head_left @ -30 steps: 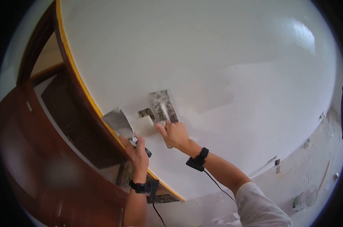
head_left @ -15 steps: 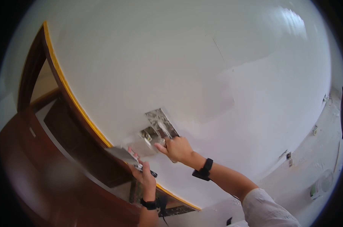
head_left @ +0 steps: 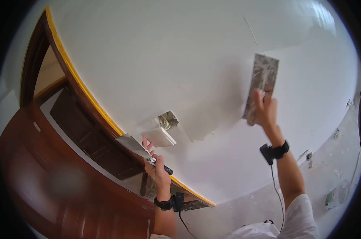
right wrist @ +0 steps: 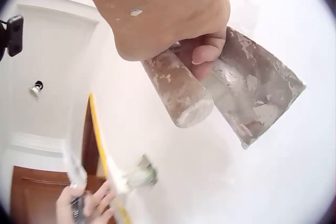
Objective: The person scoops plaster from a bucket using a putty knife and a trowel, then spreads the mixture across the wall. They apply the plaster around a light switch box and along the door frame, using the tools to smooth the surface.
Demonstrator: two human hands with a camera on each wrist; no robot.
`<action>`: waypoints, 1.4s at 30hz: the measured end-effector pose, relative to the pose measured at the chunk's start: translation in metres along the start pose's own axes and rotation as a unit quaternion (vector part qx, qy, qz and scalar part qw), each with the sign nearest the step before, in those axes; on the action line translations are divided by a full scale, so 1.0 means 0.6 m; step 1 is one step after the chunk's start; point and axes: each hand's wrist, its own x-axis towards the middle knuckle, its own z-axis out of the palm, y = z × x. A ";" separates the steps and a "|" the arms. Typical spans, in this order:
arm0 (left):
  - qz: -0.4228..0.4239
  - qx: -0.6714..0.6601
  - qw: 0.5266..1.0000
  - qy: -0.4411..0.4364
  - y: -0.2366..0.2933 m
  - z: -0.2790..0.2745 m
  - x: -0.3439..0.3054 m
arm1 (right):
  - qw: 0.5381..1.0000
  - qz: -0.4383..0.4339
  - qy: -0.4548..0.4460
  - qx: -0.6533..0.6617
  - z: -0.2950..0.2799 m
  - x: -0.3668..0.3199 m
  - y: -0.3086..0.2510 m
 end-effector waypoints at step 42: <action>-0.031 -0.109 0.976 -0.186 -0.042 -0.082 0.019 | 0.725 -0.512 -0.364 -0.282 0.116 -0.135 0.002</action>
